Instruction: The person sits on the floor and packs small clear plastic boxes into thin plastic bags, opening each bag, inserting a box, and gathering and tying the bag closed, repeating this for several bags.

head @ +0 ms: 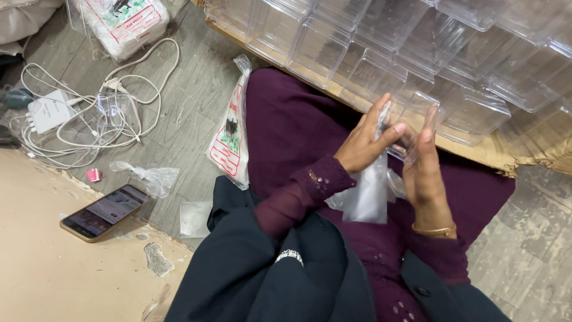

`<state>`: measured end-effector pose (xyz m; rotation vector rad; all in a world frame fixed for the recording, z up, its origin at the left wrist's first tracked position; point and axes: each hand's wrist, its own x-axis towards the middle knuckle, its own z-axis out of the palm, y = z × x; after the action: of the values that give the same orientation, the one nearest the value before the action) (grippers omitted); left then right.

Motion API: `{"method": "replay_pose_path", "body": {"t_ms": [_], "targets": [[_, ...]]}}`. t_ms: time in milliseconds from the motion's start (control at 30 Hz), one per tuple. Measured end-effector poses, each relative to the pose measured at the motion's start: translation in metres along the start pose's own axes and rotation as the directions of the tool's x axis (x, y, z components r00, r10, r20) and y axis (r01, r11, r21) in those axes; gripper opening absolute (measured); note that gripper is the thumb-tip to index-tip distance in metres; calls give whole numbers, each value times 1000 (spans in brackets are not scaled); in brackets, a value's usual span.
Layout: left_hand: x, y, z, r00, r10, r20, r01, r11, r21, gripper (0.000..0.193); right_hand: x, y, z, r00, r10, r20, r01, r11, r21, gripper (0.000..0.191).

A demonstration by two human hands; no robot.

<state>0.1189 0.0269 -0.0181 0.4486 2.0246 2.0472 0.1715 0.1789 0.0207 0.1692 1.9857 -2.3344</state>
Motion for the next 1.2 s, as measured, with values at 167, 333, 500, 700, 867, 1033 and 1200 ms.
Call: {"method": "replay_pose_path", "body": {"t_ms": [167, 333, 500, 700, 867, 1033, 1200], "targets": [[4, -12, 3, 996, 39, -79, -42, 999, -28, 91, -5, 2, 4, 999, 43, -22, -44, 998, -40, 96], [22, -21, -5, 984, -127, 122, 175, 766, -619, 89, -8, -20, -9, 997, -11, -74, 8, 999, -35, 105], [14, -6, -47, 813, -216, 541, 529, 664, -529, 85, -14, -48, -27, 943, -295, 154, 331, 881, -339, 121], [1, 19, -48, 801, -230, 553, 535, 690, -487, 86, -21, -57, -16, 873, -415, 256, 485, 688, -539, 128], [-8, 27, -38, 814, -271, 514, 525, 722, -450, 84, -30, -63, -9, 877, -419, 233, 452, 561, -693, 129], [-12, 25, -30, 806, -302, 509, 566, 645, -513, 82, -33, -60, -11, 901, -376, 216, 410, 576, -708, 129], [-14, 26, -28, 806, -290, 516, 554, 676, -486, 85, -33, -54, -14, 909, -355, 217, 384, 515, -766, 131]]}}
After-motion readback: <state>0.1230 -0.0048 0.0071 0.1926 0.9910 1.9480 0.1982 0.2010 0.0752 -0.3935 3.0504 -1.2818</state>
